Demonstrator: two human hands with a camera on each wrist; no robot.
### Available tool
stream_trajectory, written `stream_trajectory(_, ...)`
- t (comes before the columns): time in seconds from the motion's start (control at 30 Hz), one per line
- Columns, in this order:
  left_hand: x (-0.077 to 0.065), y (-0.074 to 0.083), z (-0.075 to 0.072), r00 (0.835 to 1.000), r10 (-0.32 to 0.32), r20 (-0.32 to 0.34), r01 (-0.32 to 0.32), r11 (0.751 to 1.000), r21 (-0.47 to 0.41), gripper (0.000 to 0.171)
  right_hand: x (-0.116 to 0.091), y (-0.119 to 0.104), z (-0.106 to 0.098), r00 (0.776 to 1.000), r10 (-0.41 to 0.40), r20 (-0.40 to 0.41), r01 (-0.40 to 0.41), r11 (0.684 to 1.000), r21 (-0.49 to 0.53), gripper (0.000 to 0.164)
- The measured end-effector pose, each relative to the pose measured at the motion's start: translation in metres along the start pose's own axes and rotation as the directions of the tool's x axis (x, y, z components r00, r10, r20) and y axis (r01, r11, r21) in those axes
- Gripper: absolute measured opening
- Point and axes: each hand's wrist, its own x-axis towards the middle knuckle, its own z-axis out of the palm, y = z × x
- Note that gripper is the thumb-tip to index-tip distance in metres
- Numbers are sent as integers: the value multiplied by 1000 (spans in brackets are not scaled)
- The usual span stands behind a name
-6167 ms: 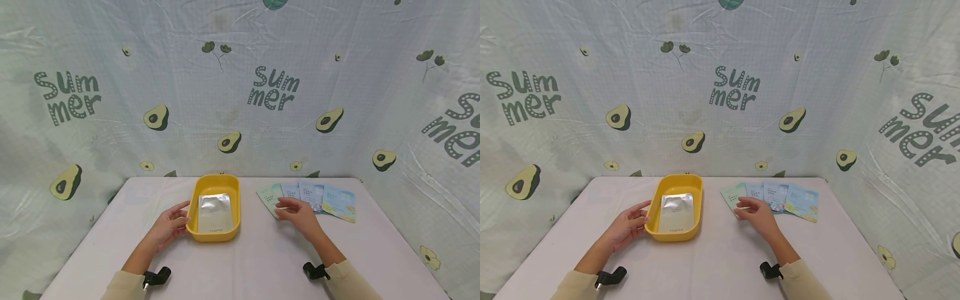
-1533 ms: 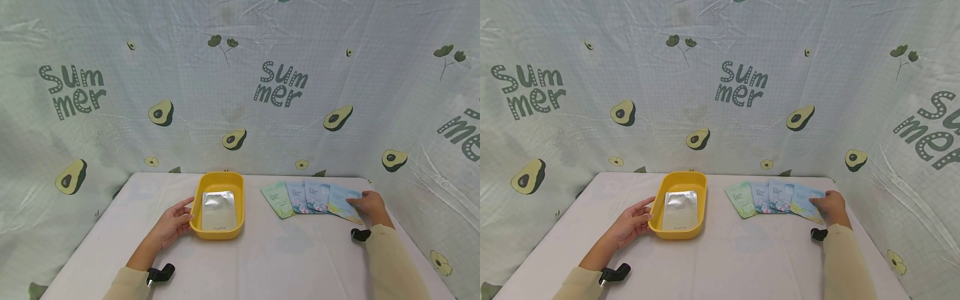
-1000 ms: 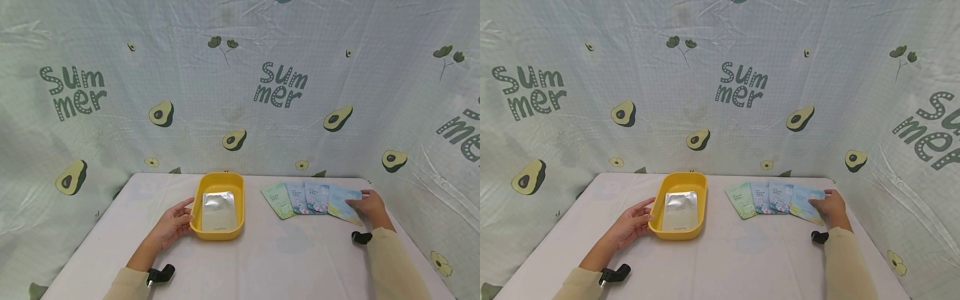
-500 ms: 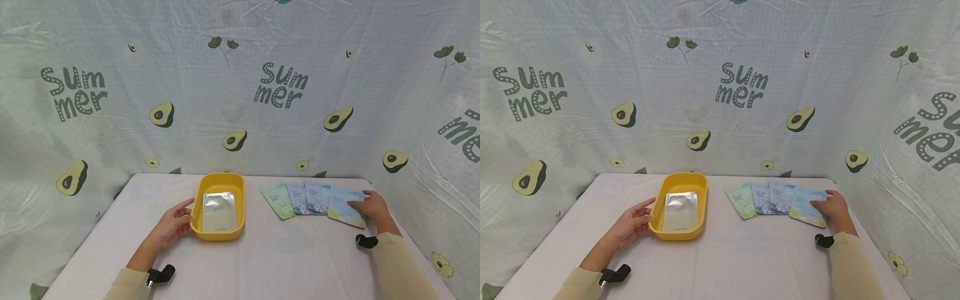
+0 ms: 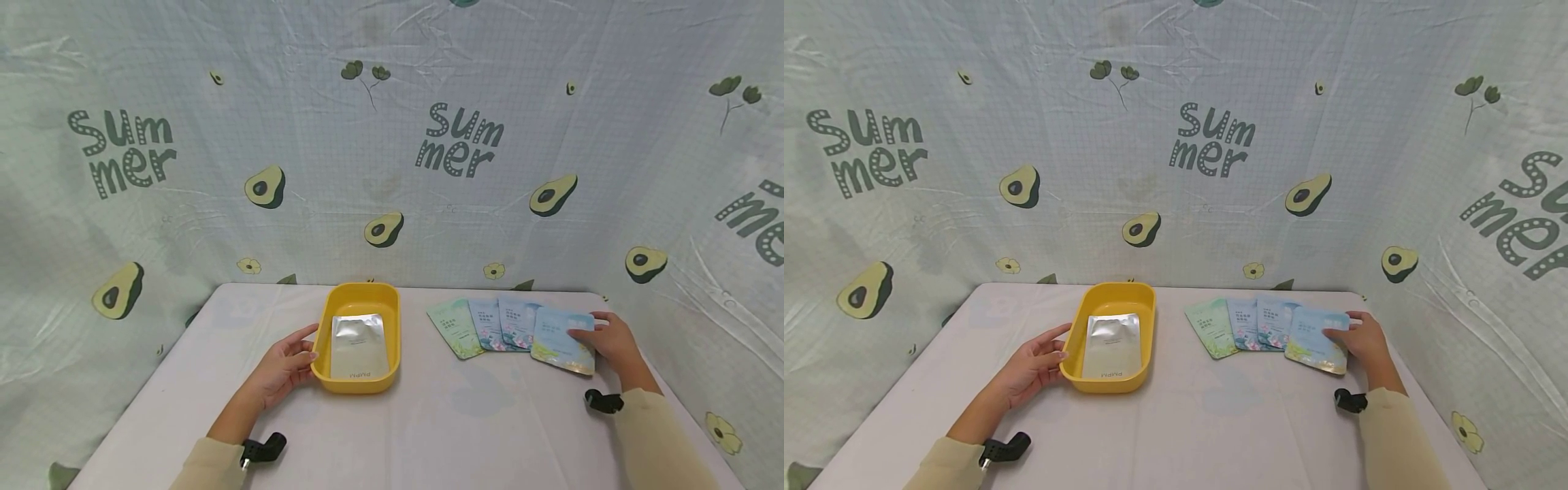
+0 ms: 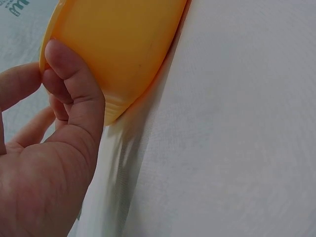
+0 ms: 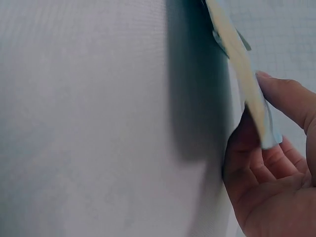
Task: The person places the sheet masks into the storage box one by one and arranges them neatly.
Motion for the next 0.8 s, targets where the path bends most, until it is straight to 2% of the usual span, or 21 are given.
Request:
stream_trajectory(0.3,1,0,-1,1000,10,10,-10,1000,-7,74,-8,0,-2,997,-61,38,57,995,80,100)
stream_trajectory(0.6,2,0,0,1000,4,1,-4,1000,-5,73,-19,0,0,992,-116,58,112,991,69,92)
stream_trajectory(0.8,2,-1,0,1000,0,-2,0,1000,2,73,-25,-1,3,985,-154,72,145,982,123,90)
